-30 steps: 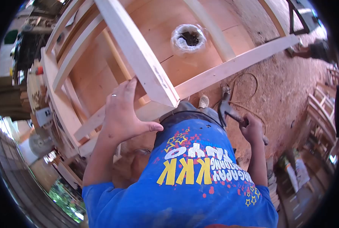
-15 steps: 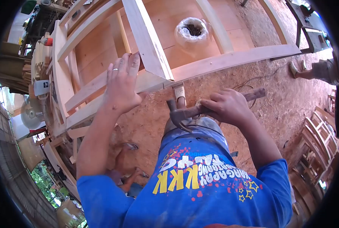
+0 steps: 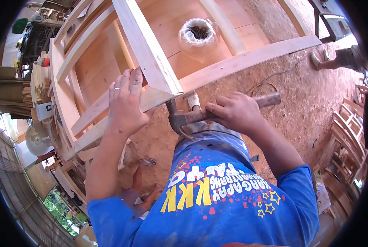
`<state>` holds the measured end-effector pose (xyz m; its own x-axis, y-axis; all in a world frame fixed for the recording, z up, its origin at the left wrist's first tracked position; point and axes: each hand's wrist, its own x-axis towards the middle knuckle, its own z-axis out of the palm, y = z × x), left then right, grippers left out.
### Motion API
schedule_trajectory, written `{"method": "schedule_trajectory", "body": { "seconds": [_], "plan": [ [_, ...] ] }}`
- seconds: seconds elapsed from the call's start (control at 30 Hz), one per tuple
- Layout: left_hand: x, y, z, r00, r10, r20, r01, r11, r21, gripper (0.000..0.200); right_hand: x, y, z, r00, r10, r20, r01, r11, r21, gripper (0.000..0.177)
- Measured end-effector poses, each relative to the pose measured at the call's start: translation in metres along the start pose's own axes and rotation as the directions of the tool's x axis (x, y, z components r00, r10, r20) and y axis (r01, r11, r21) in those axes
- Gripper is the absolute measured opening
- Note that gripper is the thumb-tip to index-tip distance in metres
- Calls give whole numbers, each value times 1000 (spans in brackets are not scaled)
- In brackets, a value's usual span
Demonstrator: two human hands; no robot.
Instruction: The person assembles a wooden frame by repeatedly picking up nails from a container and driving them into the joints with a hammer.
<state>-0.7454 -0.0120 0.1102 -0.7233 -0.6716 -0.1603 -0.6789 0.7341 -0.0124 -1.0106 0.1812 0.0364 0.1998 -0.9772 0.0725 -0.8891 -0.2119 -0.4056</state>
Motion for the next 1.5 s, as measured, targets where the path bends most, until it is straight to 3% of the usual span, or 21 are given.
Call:
{"method": "schedule_trajectory", "body": {
  "seconds": [0.13, 0.23, 0.3, 0.4, 0.6, 0.73, 0.83, 0.97, 1.17, 1.37, 1.5],
  "plan": [
    [1, 3, 1, 1000, -24, -14, 24, 999, -30, 115, -5, 2, -8, 991, -103, 84, 100, 994, 45, 27],
    [-2, 2, 4, 999, -20, -45, 17, 998, -68, 112, 5, 4, -7, 1000, 7, 18, -8, 998, 57, 24],
    [-3, 0, 10, 995, -29, -98, 19, 995, -100, 108, 5, 5, 1, 999, 2, -52, 0, 999, 43, 30],
    [-5, 1, 12, 987, -55, -150, 23, 979, -205, 95, 1, 0, 1, 999, 14, -50, -11, 999, 52, 29],
    [-9, 3, 13, 983, -22, -183, -4, 990, -141, 55, -2, 4, -7, 999, -41, 11, 41, 999, -12, 27],
    [-9, 6, 13, 985, -35, -167, 10, 989, -148, 56, 4, 10, -15, 1000, -16, 13, 16, 1000, 0, 27],
    [-10, 5, 12, 986, -44, -161, 21, 990, -143, 57, -4, 0, 0, 997, 8, -73, -5, 999, 43, 29],
    [-7, 5, 11, 984, -36, -173, 9, 988, -156, 56, -5, 5, -4, 996, -90, 21, 90, 996, 3, 27],
    [-8, 5, 11, 982, -39, -187, 7, 985, -171, 51, 1, 9, -4, 999, -9, -37, 11, 999, 38, 27],
    [-13, -5, 7, 986, -52, -156, 33, 993, -118, 56, -20, 26, -7, 993, 22, 114, -27, 999, 44, 31],
    [-19, -6, 8, 983, -108, -150, 89, 988, -125, 60, -35, 27, -6, 985, 97, 146, -120, 980, 158, 35]
  ]
}}
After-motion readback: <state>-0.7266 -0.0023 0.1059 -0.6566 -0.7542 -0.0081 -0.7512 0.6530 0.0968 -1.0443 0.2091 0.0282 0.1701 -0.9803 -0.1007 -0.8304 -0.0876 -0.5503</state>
